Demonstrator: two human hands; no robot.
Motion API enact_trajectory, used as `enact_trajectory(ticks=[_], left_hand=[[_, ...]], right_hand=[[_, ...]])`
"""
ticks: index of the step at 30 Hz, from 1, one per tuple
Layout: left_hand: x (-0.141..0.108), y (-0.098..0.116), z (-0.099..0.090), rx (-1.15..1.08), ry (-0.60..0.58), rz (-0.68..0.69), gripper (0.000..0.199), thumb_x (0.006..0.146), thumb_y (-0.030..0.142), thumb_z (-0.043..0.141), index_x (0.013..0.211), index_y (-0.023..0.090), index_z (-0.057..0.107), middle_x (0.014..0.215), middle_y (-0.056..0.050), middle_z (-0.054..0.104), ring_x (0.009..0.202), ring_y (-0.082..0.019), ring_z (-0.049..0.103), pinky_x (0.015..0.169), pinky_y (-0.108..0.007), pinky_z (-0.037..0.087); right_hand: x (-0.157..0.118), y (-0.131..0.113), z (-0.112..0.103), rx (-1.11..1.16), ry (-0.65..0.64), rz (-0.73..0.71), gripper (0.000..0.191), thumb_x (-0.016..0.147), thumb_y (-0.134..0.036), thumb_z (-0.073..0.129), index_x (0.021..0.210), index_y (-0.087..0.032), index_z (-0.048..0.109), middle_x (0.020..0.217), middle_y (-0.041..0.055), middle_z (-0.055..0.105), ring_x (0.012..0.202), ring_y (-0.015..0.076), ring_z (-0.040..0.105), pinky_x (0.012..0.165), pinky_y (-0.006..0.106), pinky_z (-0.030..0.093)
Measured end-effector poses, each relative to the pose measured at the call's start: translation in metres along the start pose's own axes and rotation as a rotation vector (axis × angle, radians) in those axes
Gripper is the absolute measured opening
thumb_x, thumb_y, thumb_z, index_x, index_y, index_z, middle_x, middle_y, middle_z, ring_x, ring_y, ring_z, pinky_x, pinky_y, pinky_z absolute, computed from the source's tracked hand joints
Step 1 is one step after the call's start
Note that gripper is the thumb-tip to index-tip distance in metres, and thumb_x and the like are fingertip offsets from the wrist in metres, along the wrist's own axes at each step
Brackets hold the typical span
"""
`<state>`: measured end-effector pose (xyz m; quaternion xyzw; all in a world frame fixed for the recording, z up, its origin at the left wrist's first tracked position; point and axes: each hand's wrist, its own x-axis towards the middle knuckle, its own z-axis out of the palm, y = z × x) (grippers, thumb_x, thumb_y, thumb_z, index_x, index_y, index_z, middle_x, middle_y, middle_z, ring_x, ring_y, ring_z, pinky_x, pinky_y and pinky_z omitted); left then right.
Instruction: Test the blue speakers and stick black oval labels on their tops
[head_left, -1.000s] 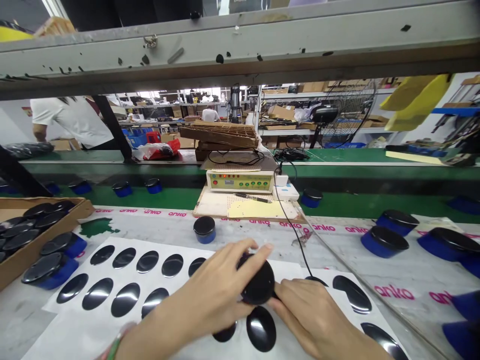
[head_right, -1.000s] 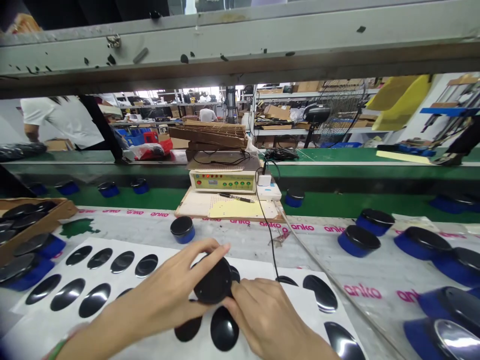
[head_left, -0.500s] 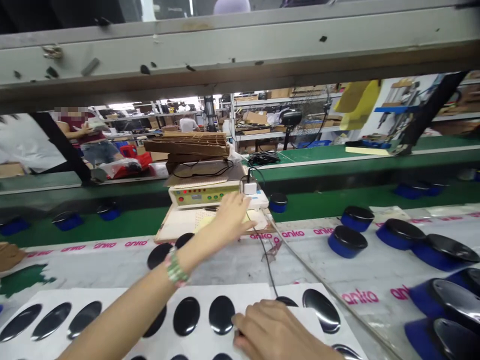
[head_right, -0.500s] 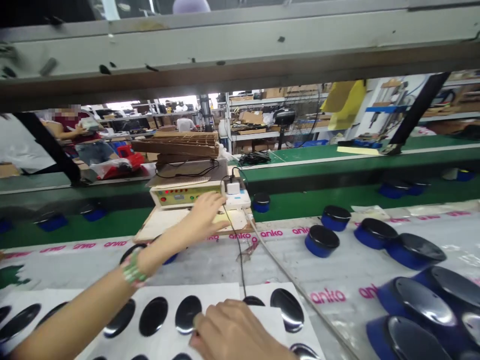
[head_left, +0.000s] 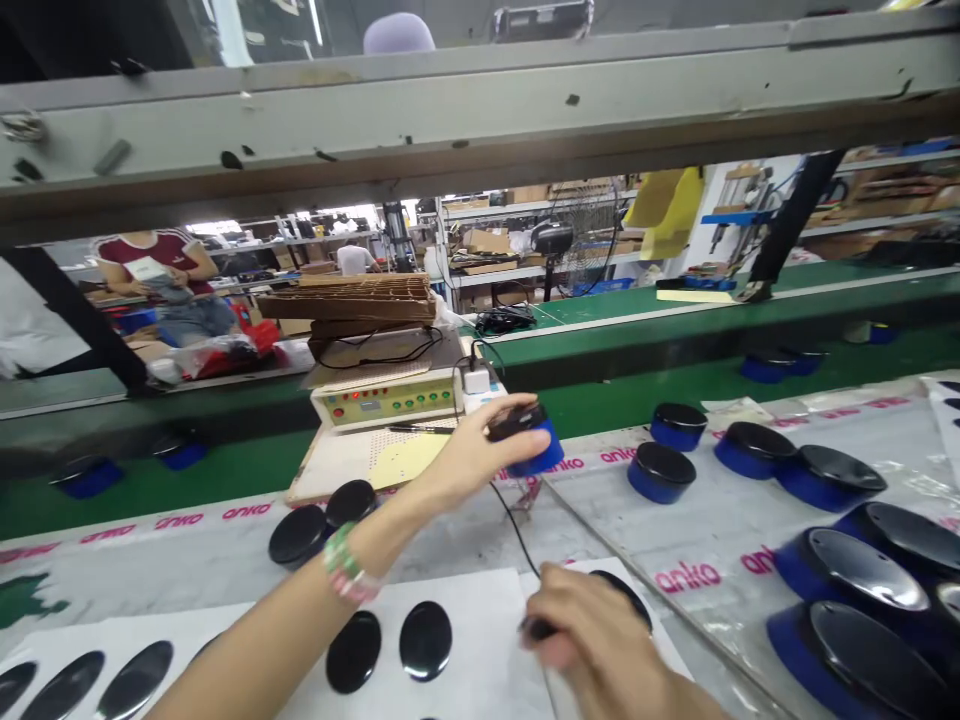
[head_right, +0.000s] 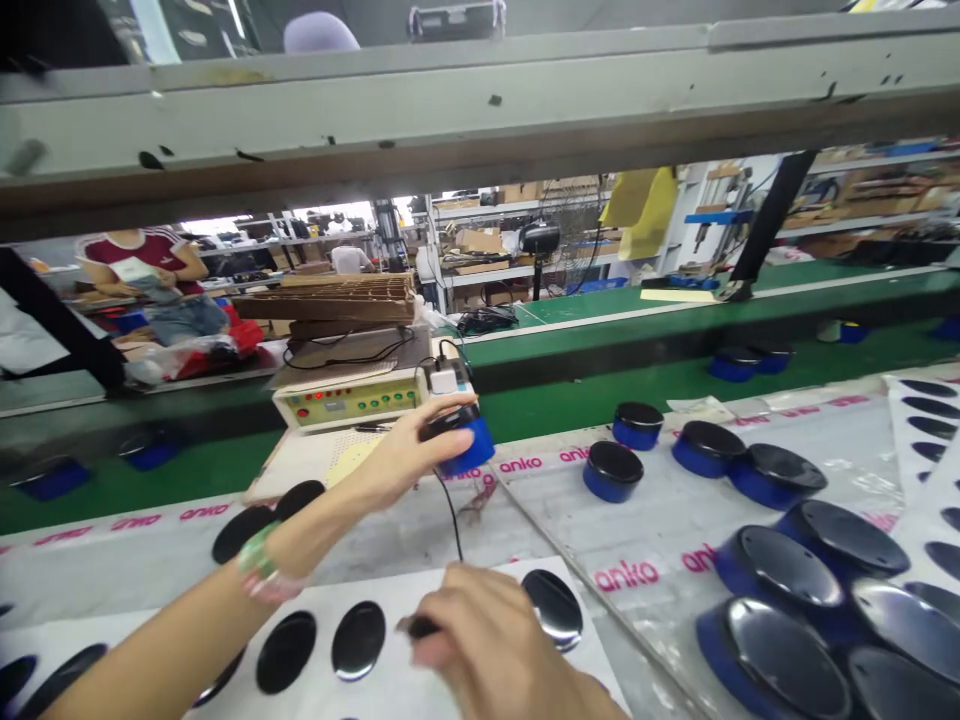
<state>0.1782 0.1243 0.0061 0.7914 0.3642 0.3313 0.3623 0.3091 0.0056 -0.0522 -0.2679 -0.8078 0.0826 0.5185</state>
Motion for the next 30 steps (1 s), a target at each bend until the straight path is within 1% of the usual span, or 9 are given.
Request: enact_trajectory(ticks=[3,6,8,11,14,18,23,26,30], left_hand=[[-0.081,0.014,-0.023,-0.381,0.074,-0.111,0.067,0.078,0.058,0.062,0.130,0.021,0.046,0.125,-0.012,0.060,0.110,-0.027,0.060,0.090,-0.035,0.049],[-0.137,0.021,-0.033,-0.823,0.170,-0.218,0.078,0.058,0.065,0.074,0.119,0.021,0.056,0.114,-0.013,0.065,0.101,-0.028,0.063,0.084,-0.036,0.050],[-0.158,0.026,-0.036,-0.931,0.224,-0.243,0.078,0.053,0.069,0.073,0.113,0.020,0.060,0.107,-0.012,0.067,0.096,-0.027,0.064,0.079,-0.034,0.051],[-0.173,0.037,-0.037,-1.061,0.335,-0.356,0.059,0.069,0.064,0.066,0.108,0.020,0.060,0.098,-0.009,0.067,0.092,-0.026,0.065,0.075,-0.035,0.053],[-0.182,0.045,-0.040,-1.125,0.362,-0.412,0.042,0.076,0.042,0.072,0.109,0.023,0.057,0.095,-0.004,0.066,0.082,-0.019,0.067,0.072,-0.031,0.053],[-0.191,0.039,-0.045,-1.111,0.249,-0.366,0.051,0.068,0.023,0.080,0.111,0.023,0.053,0.089,-0.001,0.066,0.080,-0.015,0.065,0.078,-0.028,0.049],[-0.195,0.029,-0.050,-1.051,0.225,-0.359,0.069,0.060,0.018,0.083,0.119,0.026,0.047,0.100,-0.002,0.062,0.088,-0.018,0.063,0.082,-0.032,0.045],[-0.196,0.032,-0.050,-1.039,0.152,-0.298,0.070,0.062,0.016,0.081,0.121,0.029,0.046,0.113,-0.003,0.060,0.097,-0.021,0.062,0.084,-0.035,0.045],[-0.200,0.036,-0.051,-1.050,0.151,-0.229,0.064,0.063,0.012,0.078,0.118,0.028,0.050,0.116,-0.003,0.060,0.107,-0.024,0.059,0.089,-0.035,0.044]], right_hand=[[0.017,-0.022,-0.017,0.065,0.068,0.207,0.032,0.102,-0.035,0.031,0.080,-0.022,0.050,0.063,-0.0021,0.051,0.052,0.0108,0.051,0.050,0.021,0.042],[0.041,-0.046,-0.018,0.133,-0.082,0.268,0.037,0.101,-0.034,0.032,0.071,-0.023,0.048,0.059,-0.0033,0.048,0.048,0.0099,0.048,0.046,0.020,0.039],[0.056,-0.060,-0.011,0.197,-0.208,0.248,0.036,0.102,-0.034,0.032,0.070,-0.022,0.047,0.060,-0.0038,0.048,0.051,0.0095,0.048,0.047,0.019,0.039],[0.070,-0.071,0.007,0.271,-0.287,0.283,0.036,0.102,-0.032,0.032,0.071,-0.022,0.045,0.061,-0.0052,0.046,0.054,0.0083,0.045,0.051,0.018,0.037],[0.071,-0.074,0.024,0.370,-0.324,0.347,0.036,0.102,-0.035,0.033,0.071,-0.021,0.044,0.064,-0.0054,0.046,0.057,0.0080,0.044,0.054,0.018,0.037],[0.066,-0.074,0.032,0.464,-0.406,0.443,0.039,0.102,-0.039,0.033,0.069,-0.020,0.042,0.064,-0.0047,0.044,0.059,0.0088,0.043,0.055,0.020,0.037],[0.070,-0.074,0.031,0.508,-0.307,0.577,0.039,0.098,-0.050,0.038,0.073,-0.020,0.045,0.064,-0.0045,0.038,0.057,0.0095,0.039,0.053,0.021,0.038],[0.078,-0.073,0.038,0.690,-0.275,0.688,0.041,0.084,-0.060,0.057,0.083,-0.021,0.044,0.071,-0.0040,0.041,0.063,0.0100,0.046,0.054,0.020,0.042],[0.081,-0.067,0.045,0.968,-0.435,0.767,0.050,0.070,-0.055,0.075,0.087,-0.021,0.042,0.078,-0.0035,0.045,0.074,0.0121,0.052,0.068,0.024,0.047]])
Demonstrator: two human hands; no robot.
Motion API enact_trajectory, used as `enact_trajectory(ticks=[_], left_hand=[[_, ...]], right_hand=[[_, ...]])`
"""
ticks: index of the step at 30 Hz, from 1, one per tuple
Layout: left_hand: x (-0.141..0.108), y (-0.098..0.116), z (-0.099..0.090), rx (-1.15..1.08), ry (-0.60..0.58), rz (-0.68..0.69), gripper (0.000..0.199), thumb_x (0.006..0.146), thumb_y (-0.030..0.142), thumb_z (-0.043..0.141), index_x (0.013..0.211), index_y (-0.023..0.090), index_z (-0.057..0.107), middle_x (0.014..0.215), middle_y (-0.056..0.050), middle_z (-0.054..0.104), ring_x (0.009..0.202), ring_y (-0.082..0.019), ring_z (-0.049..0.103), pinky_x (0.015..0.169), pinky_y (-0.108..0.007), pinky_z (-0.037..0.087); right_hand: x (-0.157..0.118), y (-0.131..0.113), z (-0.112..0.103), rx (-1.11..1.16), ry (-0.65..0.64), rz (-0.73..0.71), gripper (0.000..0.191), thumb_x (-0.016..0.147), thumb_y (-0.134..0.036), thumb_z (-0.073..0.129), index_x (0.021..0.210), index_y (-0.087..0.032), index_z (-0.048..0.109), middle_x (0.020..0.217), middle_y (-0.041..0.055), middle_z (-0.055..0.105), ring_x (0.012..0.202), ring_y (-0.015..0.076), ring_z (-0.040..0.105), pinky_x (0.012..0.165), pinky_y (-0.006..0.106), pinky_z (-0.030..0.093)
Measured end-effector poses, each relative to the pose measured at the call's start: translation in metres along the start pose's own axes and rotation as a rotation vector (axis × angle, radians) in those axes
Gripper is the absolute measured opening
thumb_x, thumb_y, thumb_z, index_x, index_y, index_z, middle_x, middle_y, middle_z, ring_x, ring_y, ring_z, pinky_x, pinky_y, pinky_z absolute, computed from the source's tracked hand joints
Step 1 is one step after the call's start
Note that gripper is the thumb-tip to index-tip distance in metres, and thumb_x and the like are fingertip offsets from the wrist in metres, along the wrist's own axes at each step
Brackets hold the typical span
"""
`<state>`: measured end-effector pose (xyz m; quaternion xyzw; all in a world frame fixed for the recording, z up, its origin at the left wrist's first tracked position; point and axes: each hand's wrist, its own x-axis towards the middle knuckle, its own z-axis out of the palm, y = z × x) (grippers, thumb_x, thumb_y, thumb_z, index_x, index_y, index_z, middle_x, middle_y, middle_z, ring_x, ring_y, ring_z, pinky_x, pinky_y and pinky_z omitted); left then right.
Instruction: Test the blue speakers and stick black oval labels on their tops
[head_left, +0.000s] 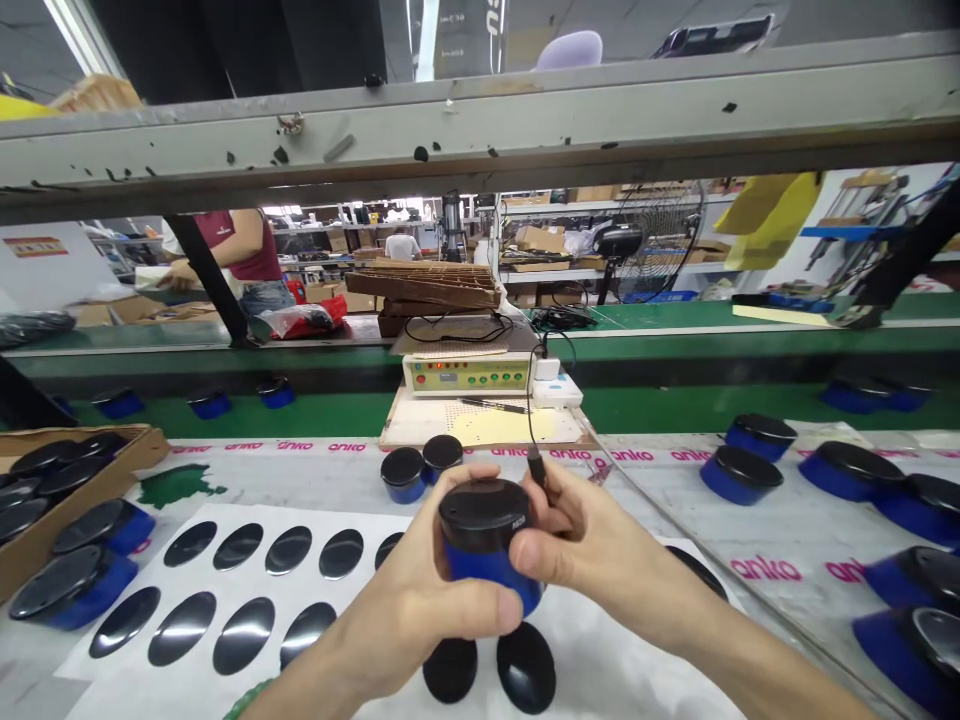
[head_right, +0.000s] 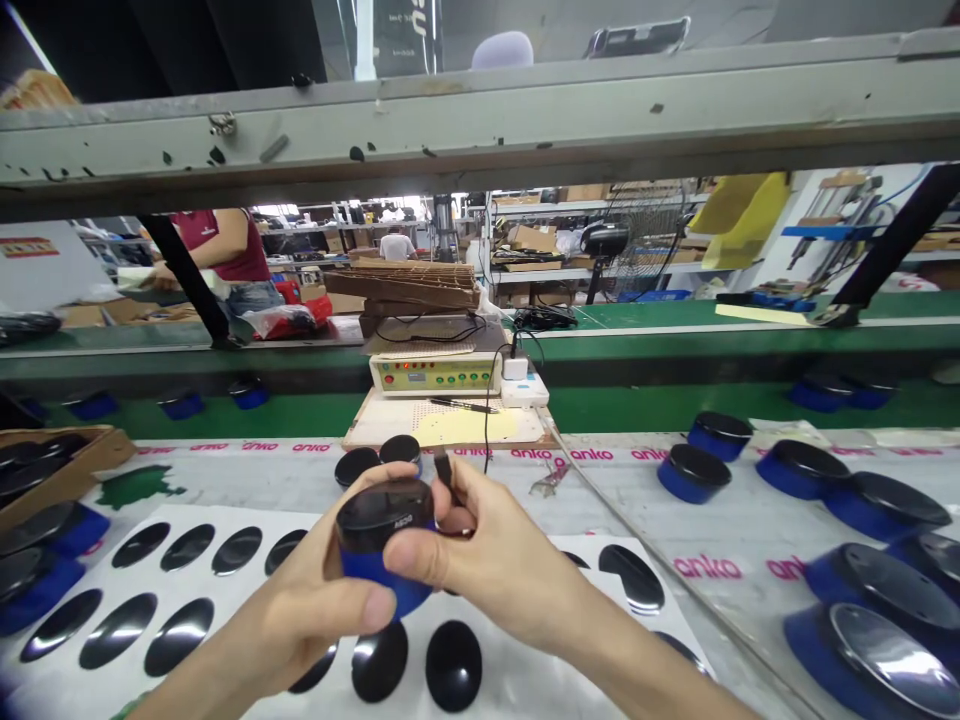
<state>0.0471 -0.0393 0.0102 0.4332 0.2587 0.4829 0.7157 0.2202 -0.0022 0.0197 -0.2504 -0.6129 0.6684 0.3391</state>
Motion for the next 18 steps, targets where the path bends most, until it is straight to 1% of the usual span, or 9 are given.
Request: enact_trajectory(ticks=[2,3,4,5,7,9,11,14,18], left_hand=[[-0.002,0.002,-0.004,-0.031,0.003,-0.028,0.061,0.063,0.012,0.077,0.117,0.027,0.051,0.106,-0.003,0.064,0.104,-0.024,0.061,0.090,-0.036,0.044],[-0.003,0.003,-0.006,-0.038,0.006,-0.046,0.061,0.064,0.014,0.077,0.118,0.027,0.052,0.103,-0.003,0.065,0.100,-0.024,0.063,0.089,-0.037,0.044],[-0.004,0.004,-0.009,-0.031,0.015,-0.054,0.060,0.066,0.016,0.077,0.118,0.028,0.052,0.103,-0.004,0.065,0.097,-0.023,0.063,0.087,-0.037,0.045],[-0.004,0.006,-0.011,-0.010,0.028,-0.052,0.059,0.067,0.018,0.077,0.119,0.028,0.052,0.106,-0.005,0.064,0.096,-0.023,0.063,0.086,-0.037,0.045],[-0.004,0.007,-0.013,0.075,0.058,-0.029,0.061,0.068,0.024,0.078,0.122,0.029,0.051,0.115,-0.006,0.060,0.099,-0.024,0.061,0.087,-0.038,0.045],[-0.002,0.007,-0.013,0.176,0.071,-0.003,0.067,0.067,0.032,0.080,0.126,0.029,0.049,0.119,-0.007,0.058,0.103,-0.024,0.057,0.090,-0.038,0.043],[-0.001,0.005,-0.011,0.246,0.071,0.021,0.074,0.064,0.042,0.081,0.128,0.029,0.047,0.114,-0.006,0.059,0.102,-0.024,0.056,0.092,-0.038,0.041],[-0.001,0.004,-0.006,0.304,0.092,0.064,0.079,0.060,0.053,0.080,0.126,0.028,0.047,0.108,-0.006,0.059,0.099,-0.024,0.056,0.088,-0.036,0.043],[-0.003,0.005,-0.001,0.453,0.155,0.111,0.079,0.064,0.059,0.075,0.128,0.027,0.042,0.107,-0.006,0.059,0.099,-0.023,0.055,0.087,-0.033,0.044]], right_hand=[[-0.003,0.002,-0.006,-0.004,-0.114,0.065,0.047,0.072,-0.050,0.076,0.086,-0.021,0.041,0.080,-0.0039,0.043,0.074,0.0102,0.047,0.067,0.022,0.044],[-0.006,0.003,-0.009,-0.036,-0.151,0.084,0.047,0.073,-0.050,0.075,0.086,-0.021,0.040,0.082,-0.0038,0.041,0.073,0.0097,0.044,0.065,0.021,0.041],[-0.009,0.002,-0.012,-0.085,-0.160,0.087,0.045,0.075,-0.052,0.072,0.085,-0.021,0.040,0.082,-0.0036,0.040,0.072,0.0096,0.042,0.063,0.021,0.039],[-0.012,0.001,-0.014,-0.144,-0.136,0.071,0.043,0.079,-0.055,0.067,0.085,-0.021,0.041,0.081,-0.0035,0.039,0.071,0.0099,0.040,0.061,0.021,0.037],[-0.018,-0.005,-0.015,-0.271,-0.057,0.000,0.038,0.089,-0.057,0.051,0.082,-0.021,0.045,0.077,-0.0032,0.039,0.068,0.0108,0.038,0.059,0.023,0.035],[-0.023,-0.013,-0.012,-0.375,0.001,-0.057,0.040,0.096,-0.052,0.040,0.073,-0.020,0.047,0.070,-0.0034,0.039,0.065,0.0109,0.038,0.058,0.023,0.033],[-0.024,-0.019,-0.008,-0.439,-0.009,-0.069,0.044,0.098,-0.049,0.038,0.065,-0.020,0.046,0.065,-0.0035,0.038,0.062,0.0108,0.038,0.057,0.023,0.031],[-0.024,-0.022,-0.005,-0.472,-0.058,-0.032,0.051,0.097,-0.053,0.034,0.061,-0.019,0.043,0.062,-0.0030,0.039,0.061,0.0113,0.039,0.057,0.024,0.032],[-0.026,-0.023,-0.007,-0.521,-0.081,0.057,0.053,0.096,-0.058,0.031,0.060,-0.019,0.038,0.062,-0.0030,0.037,0.060,0.0116,0.039,0.057,0.025,0.032]])
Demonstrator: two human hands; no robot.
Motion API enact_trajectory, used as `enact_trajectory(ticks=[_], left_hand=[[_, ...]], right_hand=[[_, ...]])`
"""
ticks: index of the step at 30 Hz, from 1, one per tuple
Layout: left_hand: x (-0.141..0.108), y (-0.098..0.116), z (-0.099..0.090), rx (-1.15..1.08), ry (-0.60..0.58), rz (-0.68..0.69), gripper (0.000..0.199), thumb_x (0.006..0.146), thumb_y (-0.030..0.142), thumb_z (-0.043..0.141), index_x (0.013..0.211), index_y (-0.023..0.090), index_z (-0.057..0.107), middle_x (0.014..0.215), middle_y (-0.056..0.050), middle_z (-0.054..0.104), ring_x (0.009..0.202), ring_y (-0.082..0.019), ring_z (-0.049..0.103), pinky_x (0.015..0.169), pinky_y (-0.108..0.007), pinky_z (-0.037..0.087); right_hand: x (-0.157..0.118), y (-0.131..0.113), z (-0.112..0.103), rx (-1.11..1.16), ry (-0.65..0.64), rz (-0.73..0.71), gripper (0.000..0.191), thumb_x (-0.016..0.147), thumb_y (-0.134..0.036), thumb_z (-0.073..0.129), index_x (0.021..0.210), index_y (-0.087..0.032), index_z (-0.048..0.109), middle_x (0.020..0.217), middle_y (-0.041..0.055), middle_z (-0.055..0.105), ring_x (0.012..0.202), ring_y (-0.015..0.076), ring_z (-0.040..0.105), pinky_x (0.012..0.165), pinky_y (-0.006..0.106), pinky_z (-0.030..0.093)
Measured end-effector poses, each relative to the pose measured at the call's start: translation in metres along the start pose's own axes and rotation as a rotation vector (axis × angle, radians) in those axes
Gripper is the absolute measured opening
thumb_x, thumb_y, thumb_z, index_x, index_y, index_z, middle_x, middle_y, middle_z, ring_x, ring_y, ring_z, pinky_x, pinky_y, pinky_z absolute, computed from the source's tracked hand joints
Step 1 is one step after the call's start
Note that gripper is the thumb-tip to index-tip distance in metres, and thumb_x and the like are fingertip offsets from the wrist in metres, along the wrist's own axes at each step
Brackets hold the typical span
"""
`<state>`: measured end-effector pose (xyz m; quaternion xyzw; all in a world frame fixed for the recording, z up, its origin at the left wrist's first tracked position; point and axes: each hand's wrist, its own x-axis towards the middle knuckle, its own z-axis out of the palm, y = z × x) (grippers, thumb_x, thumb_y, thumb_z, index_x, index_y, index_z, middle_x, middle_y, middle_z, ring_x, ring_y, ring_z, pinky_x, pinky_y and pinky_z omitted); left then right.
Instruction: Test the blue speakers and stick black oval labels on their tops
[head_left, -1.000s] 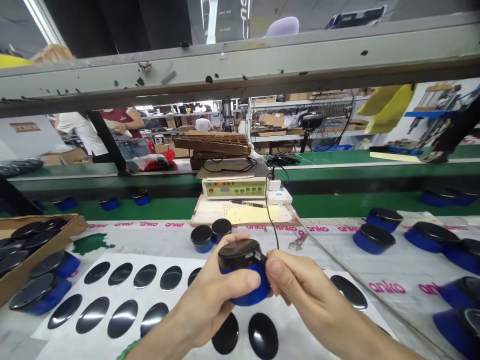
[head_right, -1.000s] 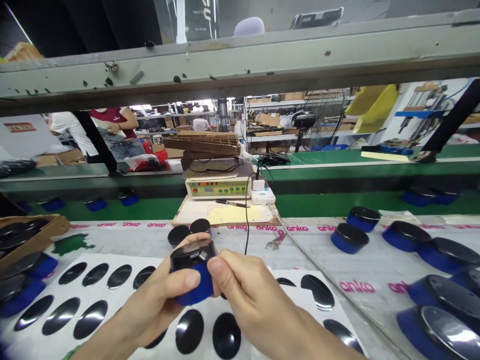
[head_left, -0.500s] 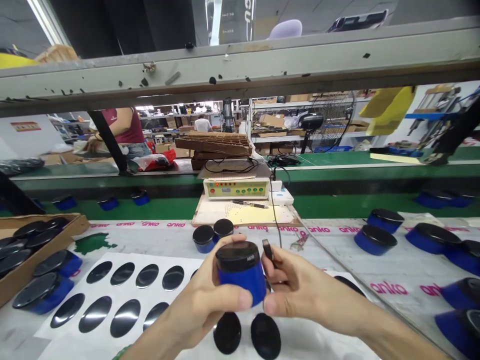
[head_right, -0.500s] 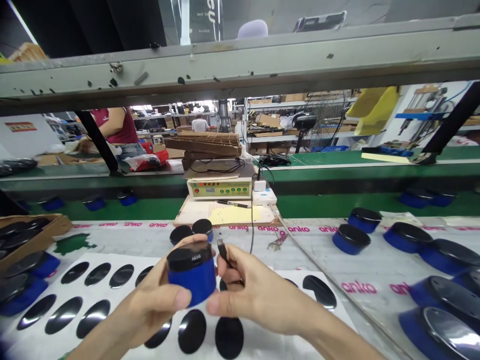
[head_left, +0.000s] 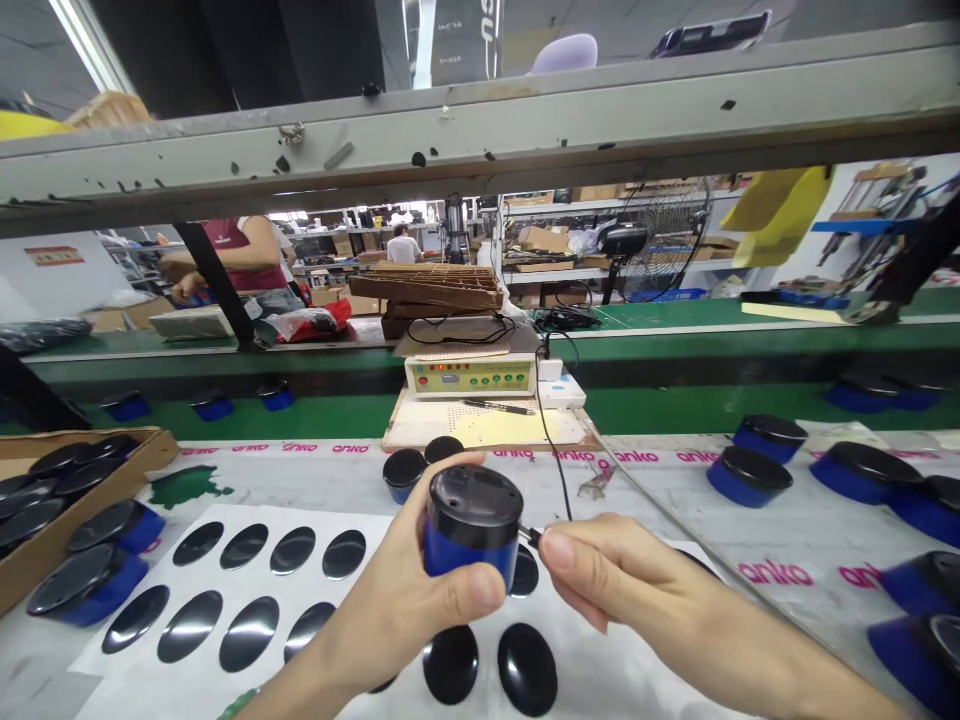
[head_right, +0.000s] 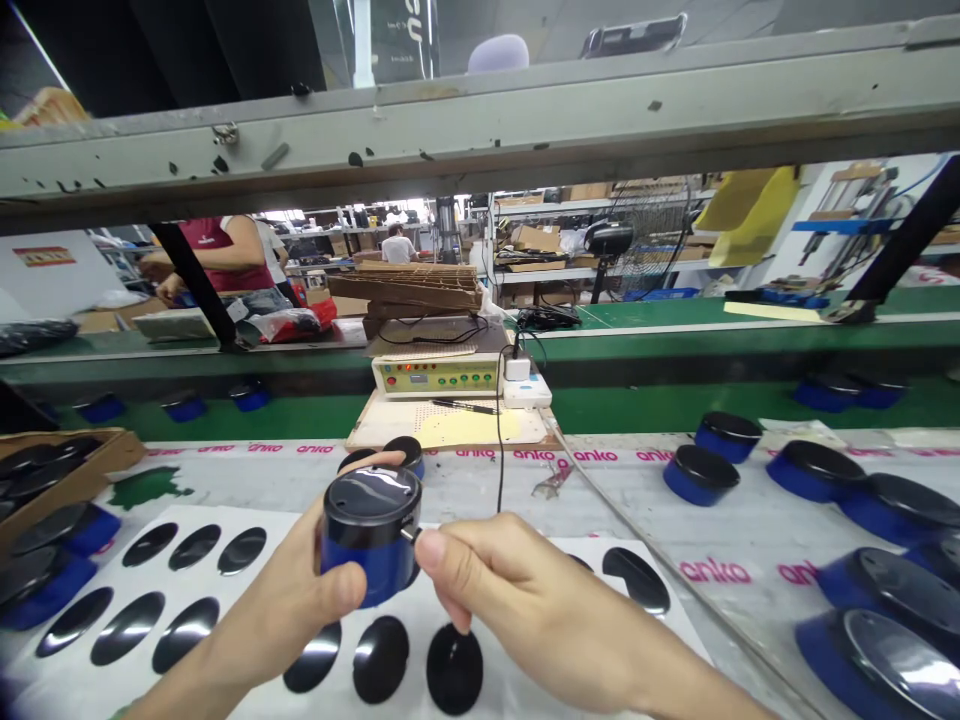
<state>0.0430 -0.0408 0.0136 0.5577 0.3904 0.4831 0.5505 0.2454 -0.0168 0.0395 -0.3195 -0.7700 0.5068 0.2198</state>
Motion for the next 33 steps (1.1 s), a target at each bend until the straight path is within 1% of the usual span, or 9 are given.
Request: enact_trajectory(ticks=[3,6,11,14,18,21,24,29,33], left_hand=[[-0.003,0.002,0.001,0.102,0.024,0.007,0.075,0.068,0.055,0.074,0.128,0.029,0.039,0.106,-0.003,0.059,0.098,-0.021,0.056,0.086,-0.029,0.044],[-0.006,0.002,0.000,0.211,0.055,0.024,0.077,0.067,0.053,0.075,0.130,0.031,0.036,0.112,-0.002,0.058,0.101,-0.021,0.056,0.089,-0.029,0.044],[-0.008,-0.001,-0.006,0.390,-0.018,0.008,0.083,0.067,0.055,0.074,0.135,0.036,0.029,0.124,-0.003,0.054,0.114,-0.027,0.051,0.093,-0.033,0.043],[-0.010,-0.004,-0.006,0.423,-0.009,0.000,0.084,0.066,0.061,0.071,0.136,0.037,0.030,0.125,-0.003,0.052,0.115,-0.029,0.050,0.095,-0.037,0.041],[-0.010,-0.006,-0.004,0.484,0.010,0.012,0.077,0.072,0.058,0.067,0.136,0.039,0.029,0.125,-0.003,0.052,0.115,-0.029,0.050,0.098,-0.041,0.038],[-0.008,-0.004,-0.003,0.458,-0.055,0.016,0.074,0.072,0.060,0.065,0.134,0.037,0.032,0.121,-0.003,0.054,0.110,-0.027,0.053,0.095,-0.038,0.041],[-0.006,-0.003,-0.002,0.369,-0.094,0.029,0.074,0.071,0.063,0.065,0.132,0.035,0.033,0.113,-0.001,0.056,0.101,-0.023,0.057,0.089,-0.032,0.045],[-0.005,-0.006,0.000,0.393,-0.026,0.141,0.067,0.075,0.059,0.065,0.130,0.037,0.033,0.111,0.001,0.057,0.096,-0.017,0.059,0.084,-0.025,0.050],[-0.001,-0.009,-0.002,0.621,-0.002,0.276,0.069,0.078,0.056,0.063,0.133,0.035,0.027,0.115,-0.003,0.055,0.099,-0.020,0.061,0.086,-0.031,0.053]], right_hand=[[-0.003,-0.002,-0.002,-0.087,0.028,0.072,0.052,0.095,-0.058,0.032,0.061,-0.019,0.037,0.062,-0.0033,0.036,0.060,0.0117,0.038,0.055,0.024,0.031],[-0.005,-0.003,-0.001,-0.192,0.065,0.084,0.052,0.096,-0.058,0.029,0.062,-0.020,0.038,0.061,-0.0031,0.035,0.058,0.0123,0.037,0.053,0.024,0.030],[-0.007,0.001,-0.003,-0.244,0.007,0.028,0.054,0.095,-0.060,0.023,0.062,-0.020,0.038,0.058,-0.0029,0.039,0.055,0.0123,0.040,0.053,0.024,0.032],[-0.010,0.007,-0.009,-0.242,-0.026,-0.005,0.053,0.097,-0.057,0.026,0.061,-0.020,0.038,0.058,-0.0030,0.041,0.056,0.0117,0.043,0.053,0.022,0.034],[-0.013,0.011,-0.013,-0.327,0.001,-0.088,0.050,0.099,-0.052,0.025,0.062,-0.020,0.039,0.057,-0.0032,0.043,0.055,0.0114,0.044,0.053,0.022,0.035],[-0.015,0.009,-0.012,-0.391,0.022,-0.136,0.051,0.099,-0.051,0.022,0.061,-0.021,0.039,0.054,-0.0023,0.045,0.054,0.0128,0.047,0.050,0.023,0.036],[-0.017,0.006,-0.007,-0.441,0.062,-0.144,0.047,0.100,-0.046,0.026,0.063,-0.021,0.039,0.056,-0.0029,0.048,0.055,0.0123,0.050,0.052,0.023,0.038],[-0.017,0.010,0.005,-0.510,0.164,-0.160,0.040,0.101,-0.039,0.027,0.068,-0.022,0.043,0.060,-0.0047,0.050,0.055,0.0109,0.049,0.053,0.023,0.037],[-0.013,0.025,0.007,-0.497,0.157,-0.056,0.036,0.101,-0.043,0.028,0.078,-0.024,0.049,0.071,-0.0031,0.056,0.068,0.0142,0.055,0.061,0.025,0.042]])
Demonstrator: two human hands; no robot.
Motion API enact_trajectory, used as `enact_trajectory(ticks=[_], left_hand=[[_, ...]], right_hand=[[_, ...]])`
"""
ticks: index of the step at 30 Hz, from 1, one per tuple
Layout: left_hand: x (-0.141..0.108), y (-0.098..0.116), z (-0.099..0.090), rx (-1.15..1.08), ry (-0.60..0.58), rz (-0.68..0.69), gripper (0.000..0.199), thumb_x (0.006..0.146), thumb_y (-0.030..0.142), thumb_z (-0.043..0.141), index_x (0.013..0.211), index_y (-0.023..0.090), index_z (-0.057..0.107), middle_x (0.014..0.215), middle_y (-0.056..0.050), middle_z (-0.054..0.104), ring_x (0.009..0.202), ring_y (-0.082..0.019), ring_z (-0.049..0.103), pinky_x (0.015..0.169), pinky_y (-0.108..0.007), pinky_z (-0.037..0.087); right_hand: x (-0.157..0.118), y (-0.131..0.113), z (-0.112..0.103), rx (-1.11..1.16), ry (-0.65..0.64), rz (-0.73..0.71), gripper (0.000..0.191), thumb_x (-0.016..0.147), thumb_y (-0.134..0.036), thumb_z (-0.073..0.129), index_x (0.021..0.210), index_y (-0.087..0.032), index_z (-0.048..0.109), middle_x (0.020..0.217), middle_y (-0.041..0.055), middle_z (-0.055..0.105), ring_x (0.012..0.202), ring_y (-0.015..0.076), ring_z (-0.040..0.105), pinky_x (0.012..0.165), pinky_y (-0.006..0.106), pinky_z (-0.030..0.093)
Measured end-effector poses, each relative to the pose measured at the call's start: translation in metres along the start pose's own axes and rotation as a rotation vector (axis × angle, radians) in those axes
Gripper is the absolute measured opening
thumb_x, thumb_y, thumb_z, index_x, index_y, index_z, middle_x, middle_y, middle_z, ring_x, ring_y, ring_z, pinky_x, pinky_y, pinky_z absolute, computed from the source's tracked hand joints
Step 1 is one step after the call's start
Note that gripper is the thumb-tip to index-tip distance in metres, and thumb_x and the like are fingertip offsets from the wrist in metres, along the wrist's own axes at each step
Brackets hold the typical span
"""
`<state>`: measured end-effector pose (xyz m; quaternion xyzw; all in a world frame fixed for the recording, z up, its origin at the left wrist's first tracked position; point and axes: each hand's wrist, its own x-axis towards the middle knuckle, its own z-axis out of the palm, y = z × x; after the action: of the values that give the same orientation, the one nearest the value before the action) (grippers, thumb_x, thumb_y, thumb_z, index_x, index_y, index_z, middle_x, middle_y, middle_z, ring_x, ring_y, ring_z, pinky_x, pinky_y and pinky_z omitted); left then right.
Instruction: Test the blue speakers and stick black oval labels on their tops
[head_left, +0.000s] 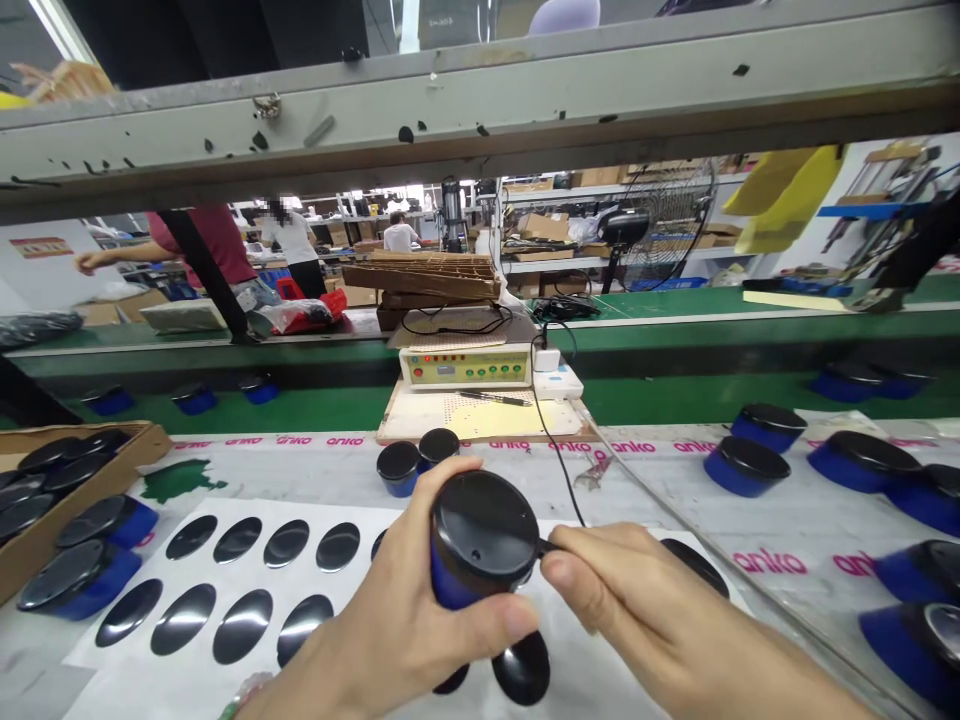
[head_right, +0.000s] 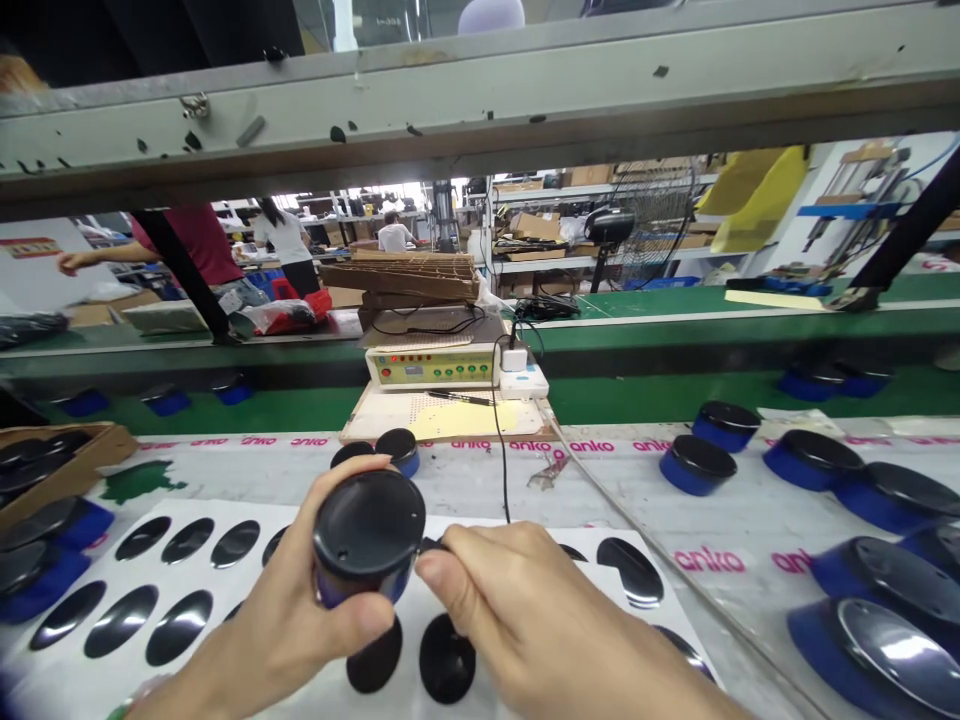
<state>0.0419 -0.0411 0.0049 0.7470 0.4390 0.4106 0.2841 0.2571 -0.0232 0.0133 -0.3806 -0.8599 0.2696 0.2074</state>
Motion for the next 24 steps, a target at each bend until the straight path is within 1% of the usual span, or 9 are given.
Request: enact_trajectory(ticks=[2,5,7,10,12,15,18,21,24], left_hand=[[0.002,0.000,-0.001,0.238,0.025,0.114,0.075,0.076,0.053,0.066,0.136,0.029,0.028,0.123,-0.010,0.047,0.109,-0.024,0.057,0.089,-0.034,0.053],[0.004,0.005,-0.001,0.615,0.076,0.391,0.071,0.080,0.035,0.069,0.139,0.015,0.034,0.121,-0.015,0.042,0.120,-0.029,0.048,0.100,-0.040,0.048],[0.003,0.011,0.000,0.740,0.143,0.628,0.056,0.082,0.022,0.066,0.132,0.009,0.044,0.114,-0.013,0.046,0.120,-0.028,0.047,0.107,-0.045,0.041],[-0.003,0.020,0.004,0.758,0.182,0.858,0.029,0.083,0.010,0.061,0.111,0.015,0.060,0.098,-0.005,0.052,0.117,-0.023,0.052,0.110,-0.043,0.040],[-0.008,0.024,0.009,0.761,0.189,0.826,0.024,0.083,0.006,0.057,0.101,0.021,0.063,0.080,0.001,0.050,0.118,-0.023,0.054,0.108,-0.044,0.043],[-0.013,0.026,0.014,0.775,0.222,0.689,0.030,0.087,0.004,0.048,0.098,0.028,0.063,0.065,0.003,0.047,0.121,-0.027,0.053,0.106,-0.049,0.044],[-0.012,0.026,0.011,0.817,0.122,0.690,0.034,0.086,0.001,0.047,0.096,0.029,0.064,0.060,0.004,0.048,0.108,-0.026,0.063,0.107,-0.048,0.042],[-0.008,0.026,0.007,0.755,0.020,0.706,0.038,0.080,-0.005,0.049,0.099,0.024,0.065,0.068,0.002,0.052,0.094,-0.023,0.068,0.107,-0.048,0.041],[-0.007,0.023,0.007,0.648,0.117,0.660,0.036,0.080,-0.004,0.047,0.097,0.023,0.061,0.085,-0.002,0.055,0.088,-0.018,0.066,0.107,-0.049,0.041]], right_hand=[[0.002,0.011,0.004,0.053,-0.037,0.014,0.030,0.101,-0.041,0.029,0.088,-0.025,0.050,0.080,-0.0023,0.058,0.075,0.0146,0.057,0.066,0.026,0.044],[0.004,0.025,0.012,0.103,0.012,-0.062,0.019,0.101,-0.032,0.032,0.096,-0.025,0.049,0.089,-0.0008,0.059,0.081,0.0140,0.058,0.073,0.025,0.046],[0.002,0.028,0.017,0.093,0.096,-0.158,0.016,0.100,-0.026,0.034,0.095,-0.025,0.049,0.090,0.0000,0.059,0.083,0.0136,0.059,0.076,0.023,0.047],[-0.002,0.026,0.023,0.076,0.200,-0.279,0.014,0.098,-0.019,0.036,0.097,-0.025,0.049,0.089,0.0000,0.061,0.082,0.0128,0.061,0.076,0.019,0.048],[-0.003,0.022,0.024,0.065,0.236,-0.322,0.015,0.097,-0.016,0.037,0.099,-0.024,0.049,0.089,0.0002,0.062,0.082,0.0127,0.061,0.076,0.019,0.049],[-0.002,0.019,0.026,0.031,0.286,-0.363,0.015,0.095,-0.014,0.037,0.094,-0.022,0.049,0.083,0.0011,0.061,0.075,0.0137,0.061,0.072,0.020,0.050],[-0.001,0.018,0.029,0.000,0.324,-0.404,0.016,0.095,-0.016,0.036,0.087,-0.021,0.048,0.076,0.0018,0.060,0.067,0.0147,0.060,0.066,0.022,0.050],[-0.001,0.020,0.033,-0.035,0.356,-0.416,0.023,0.098,-0.022,0.033,0.081,-0.021,0.048,0.069,0.0022,0.058,0.061,0.0154,0.058,0.060,0.024,0.049],[-0.003,0.022,0.035,-0.048,0.395,-0.428,0.028,0.100,-0.025,0.032,0.077,-0.021,0.048,0.064,0.0014,0.057,0.057,0.0147,0.056,0.058,0.024,0.048]])
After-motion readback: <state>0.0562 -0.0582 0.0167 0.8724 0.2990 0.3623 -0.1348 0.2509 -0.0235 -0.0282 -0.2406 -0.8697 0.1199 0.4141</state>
